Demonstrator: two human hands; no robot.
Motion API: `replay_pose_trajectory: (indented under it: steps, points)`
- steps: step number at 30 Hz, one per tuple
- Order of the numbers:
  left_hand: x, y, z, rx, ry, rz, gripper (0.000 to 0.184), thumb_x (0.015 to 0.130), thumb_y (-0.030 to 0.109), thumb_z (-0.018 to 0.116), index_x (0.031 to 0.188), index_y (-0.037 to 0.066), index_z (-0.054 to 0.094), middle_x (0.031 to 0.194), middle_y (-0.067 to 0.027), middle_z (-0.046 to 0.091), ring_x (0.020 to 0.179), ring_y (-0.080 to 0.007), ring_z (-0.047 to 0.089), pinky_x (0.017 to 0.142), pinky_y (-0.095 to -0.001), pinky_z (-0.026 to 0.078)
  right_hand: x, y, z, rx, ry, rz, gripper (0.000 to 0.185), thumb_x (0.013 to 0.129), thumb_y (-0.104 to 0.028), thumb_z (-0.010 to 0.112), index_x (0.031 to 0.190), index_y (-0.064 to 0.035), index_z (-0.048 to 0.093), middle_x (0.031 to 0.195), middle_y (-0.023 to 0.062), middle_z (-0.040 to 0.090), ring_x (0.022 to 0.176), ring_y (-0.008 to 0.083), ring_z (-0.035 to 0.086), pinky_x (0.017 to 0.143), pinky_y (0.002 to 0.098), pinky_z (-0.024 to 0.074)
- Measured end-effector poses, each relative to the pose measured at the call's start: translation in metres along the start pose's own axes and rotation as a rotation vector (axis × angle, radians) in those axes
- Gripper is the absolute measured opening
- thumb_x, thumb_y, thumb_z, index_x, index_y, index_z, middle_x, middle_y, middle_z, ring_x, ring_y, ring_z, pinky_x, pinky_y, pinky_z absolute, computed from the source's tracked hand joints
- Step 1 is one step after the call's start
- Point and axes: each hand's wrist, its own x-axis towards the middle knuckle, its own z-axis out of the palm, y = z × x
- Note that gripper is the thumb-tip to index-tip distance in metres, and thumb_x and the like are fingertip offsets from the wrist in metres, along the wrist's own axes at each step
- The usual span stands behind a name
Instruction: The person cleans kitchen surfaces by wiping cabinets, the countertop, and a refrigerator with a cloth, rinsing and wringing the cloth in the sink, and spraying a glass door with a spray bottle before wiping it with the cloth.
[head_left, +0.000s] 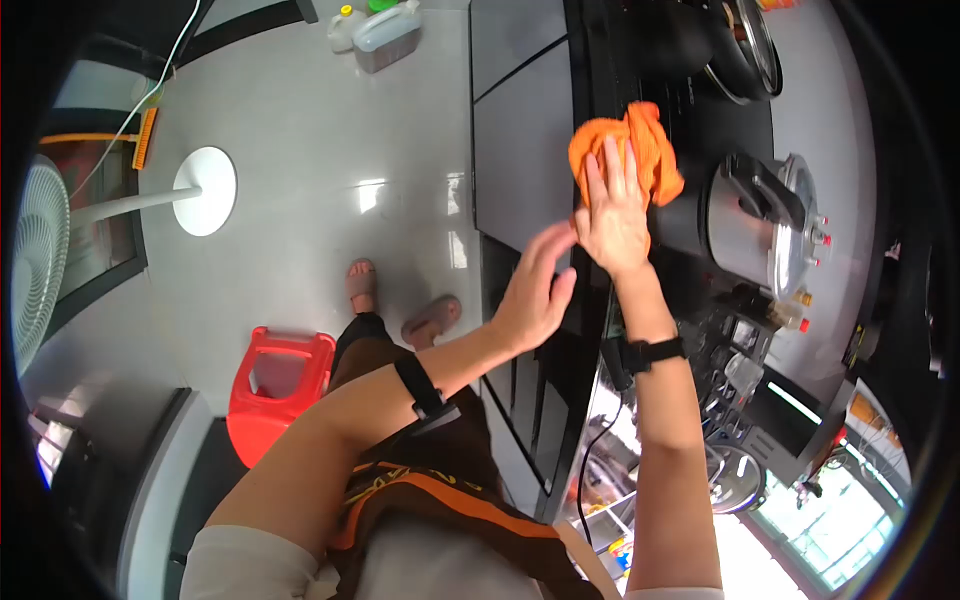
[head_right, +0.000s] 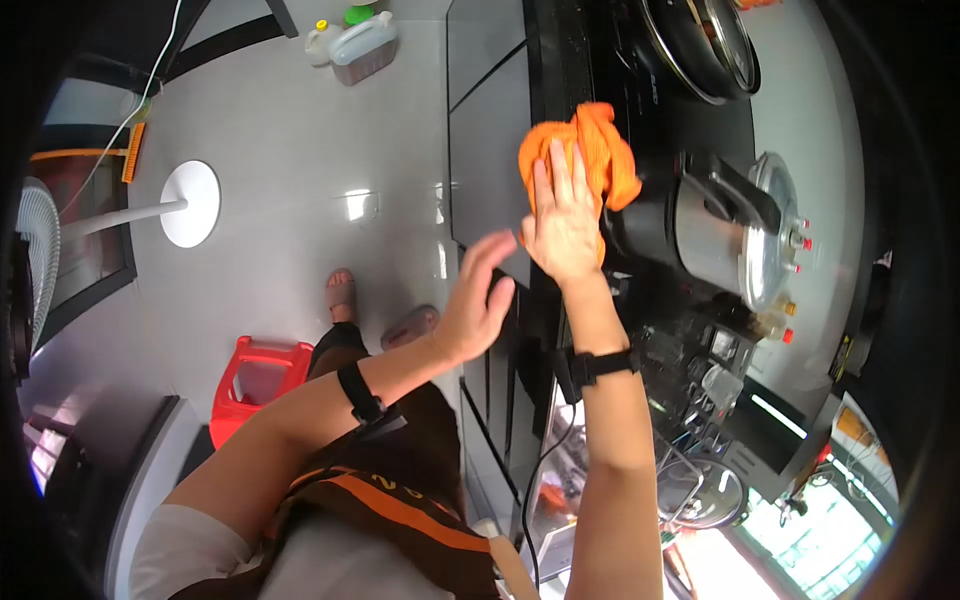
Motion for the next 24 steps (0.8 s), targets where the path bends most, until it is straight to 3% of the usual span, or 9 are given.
replay_pose_trajectory:
  steps: [2,4,8,13,14,16,18,21,24]
  points:
    - [0.034,-0.018,0.008,-0.124,0.106,-0.084,0.045,0.093,0.015,0.042,0.135,-0.001,0.034,0.139,-0.0193,0.034,0.127,-0.0337,0.035,0.105,-0.037,0.029,0.016,0.012,-0.004,0.041,0.04,-0.042,0.057,0.071,-0.01,0.052,0.125,0.0072,0.045,0.142,0.0217,0.031,0.132,0.042,0.025,0.107,0.045,0.0242]
    - [0.071,-0.025,0.017,-0.082,0.157,0.006,0.05,0.095,0.021,0.04,0.139,-0.001,0.028,0.144,-0.0197,0.027,0.133,-0.0332,0.028,0.108,-0.0374,0.023,0.003,0.013,-0.026,0.464,0.175,-0.088,0.047,0.081,-0.012,0.048,0.125,0.0062,0.046,0.136,0.0222,0.039,0.129,0.0417,0.032,0.107,0.0454,0.0248]
    - [0.106,-0.024,0.088,0.165,0.217,0.049,0.065,0.088,0.014,0.05,0.14,-0.005,0.016,0.146,-0.0273,0.014,0.135,-0.041,0.017,0.111,-0.0419,0.016,-0.068,0.022,-0.033,0.676,0.447,0.301,0.032,0.092,-0.013,0.042,0.118,0.0047,0.048,0.13,0.0234,0.046,0.12,0.0393,0.045,0.102,0.0456,0.0321]
    - [0.25,-0.061,0.075,0.098,0.361,-0.099,0.063,0.085,0.007,0.048,0.136,-0.013,0.016,0.14,-0.0305,0.025,0.131,-0.0428,0.024,0.11,-0.042,0.022,-0.081,0.042,-0.02,0.454,0.224,0.126,0.033,0.079,0.0,0.052,0.111,0.0035,0.048,0.128,0.0258,0.044,0.119,0.043,0.042,0.101,0.0487,0.032]
    - [0.289,-0.075,0.067,0.32,0.423,0.016,0.064,0.085,0.006,0.048,0.135,-0.015,0.015,0.139,-0.0307,0.026,0.131,-0.0421,0.025,0.11,-0.0425,0.023,-0.069,0.046,-0.017,0.455,0.176,0.092,0.04,0.077,0.002,0.053,0.116,0.0042,0.045,0.132,0.0269,0.039,0.122,0.0454,0.037,0.102,0.0505,0.0297]
    - [0.321,-0.078,0.06,0.272,0.417,0.044,0.066,0.084,0.004,0.049,0.137,-0.013,0.013,0.14,-0.0313,0.023,0.132,-0.0425,0.022,0.11,-0.0427,0.022,-0.038,0.052,-0.01,0.473,0.203,0.122,0.047,0.076,0.004,0.053,0.122,0.0049,0.041,0.136,0.0279,0.033,0.126,0.0469,0.033,0.104,0.052,0.0267]
    - [0.292,-0.08,0.065,0.303,0.374,0.14,0.066,0.084,0.003,0.048,0.138,-0.011,0.012,0.141,-0.032,0.019,0.134,-0.0425,0.018,0.11,-0.0431,0.021,-0.004,0.064,-0.007,0.491,0.181,0.135,0.058,0.076,0.006,0.052,0.13,0.0073,0.032,0.139,0.0294,0.028,0.13,0.0473,0.026,0.106,0.0515,0.023]
    - [0.251,-0.055,0.065,0.299,0.222,-0.006,0.063,0.088,0.008,0.045,0.139,-0.01,0.012,0.143,-0.0309,0.016,0.135,-0.0431,0.015,0.11,-0.0427,0.018,0.039,0.069,0.001,0.431,0.066,0.239,0.067,0.076,0.006,0.054,0.135,0.0124,0.022,0.141,0.0309,0.025,0.131,0.0478,0.023,0.107,0.0515,0.0198]
    - [0.325,-0.071,0.049,0.208,0.245,-0.041,0.06,0.09,0.011,0.042,0.138,-0.01,0.014,0.143,-0.031,0.016,0.134,-0.0446,0.017,0.11,-0.0421,0.019,0.063,0.065,0.006,0.269,-0.018,0.272,0.064,0.08,-0.003,0.05,0.135,0.0126,0.021,0.14,0.0323,0.024,0.131,0.0483,0.022,0.107,0.0535,0.0183]
